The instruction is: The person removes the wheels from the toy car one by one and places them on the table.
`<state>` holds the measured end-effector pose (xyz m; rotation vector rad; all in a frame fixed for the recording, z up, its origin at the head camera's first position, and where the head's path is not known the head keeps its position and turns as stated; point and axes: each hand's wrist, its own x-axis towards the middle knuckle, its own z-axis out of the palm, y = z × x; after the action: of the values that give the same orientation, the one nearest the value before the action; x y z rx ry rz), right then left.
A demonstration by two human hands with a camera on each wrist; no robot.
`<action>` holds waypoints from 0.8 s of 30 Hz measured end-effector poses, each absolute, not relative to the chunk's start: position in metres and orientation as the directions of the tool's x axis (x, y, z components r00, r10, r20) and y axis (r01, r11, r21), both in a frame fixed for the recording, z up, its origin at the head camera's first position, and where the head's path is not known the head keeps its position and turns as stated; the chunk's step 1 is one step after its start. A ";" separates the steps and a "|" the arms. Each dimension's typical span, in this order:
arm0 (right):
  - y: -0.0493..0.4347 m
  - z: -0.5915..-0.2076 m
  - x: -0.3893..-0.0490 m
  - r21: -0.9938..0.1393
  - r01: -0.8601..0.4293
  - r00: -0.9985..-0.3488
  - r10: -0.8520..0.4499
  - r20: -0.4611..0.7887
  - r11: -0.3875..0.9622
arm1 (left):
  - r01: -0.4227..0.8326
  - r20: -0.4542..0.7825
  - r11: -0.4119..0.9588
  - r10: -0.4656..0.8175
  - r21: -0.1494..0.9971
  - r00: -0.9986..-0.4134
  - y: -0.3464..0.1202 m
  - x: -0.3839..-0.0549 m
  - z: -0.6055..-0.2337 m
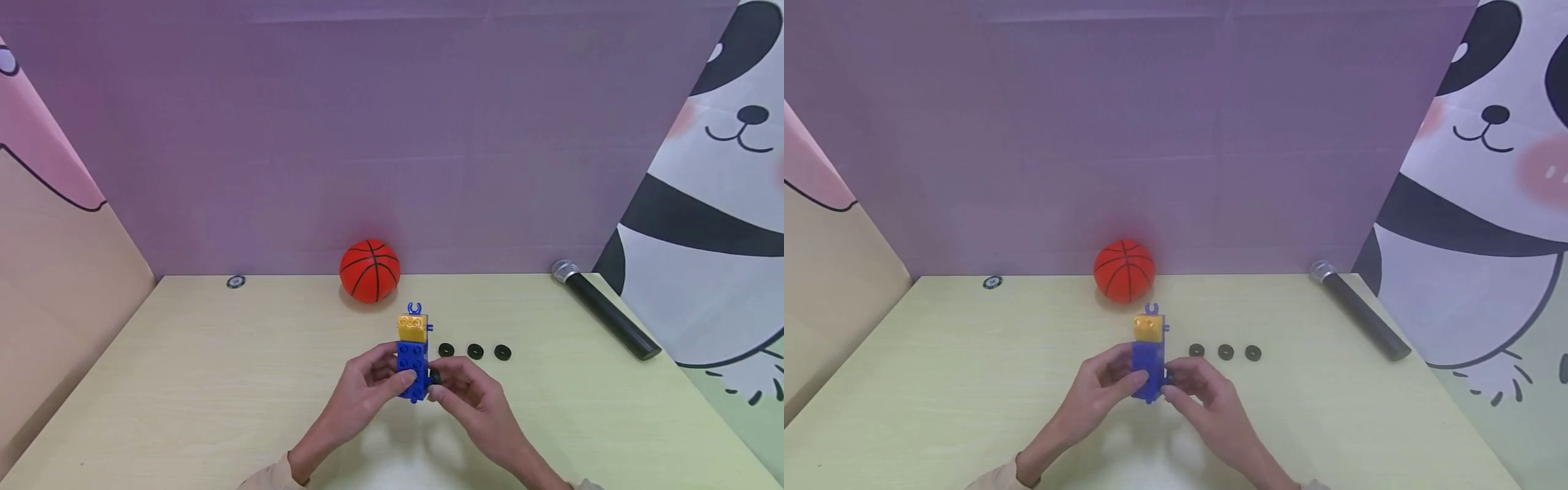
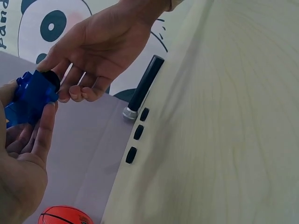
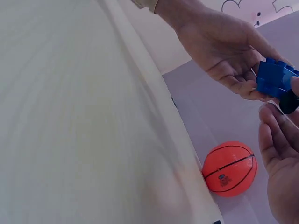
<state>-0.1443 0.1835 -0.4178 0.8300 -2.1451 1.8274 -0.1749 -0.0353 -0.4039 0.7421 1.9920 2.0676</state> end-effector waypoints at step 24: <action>0.183 -0.421 -0.149 -0.596 -0.769 -0.636 -0.177 0.751 0.230 | 0.222 0.231 -0.067 0.383 0.973 -0.894 -0.034 -0.173 -0.405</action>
<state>-0.1489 0.1830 -0.4207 0.8661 -1.9656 1.4216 -0.1732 -0.0342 -0.4048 0.6740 2.0629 2.1084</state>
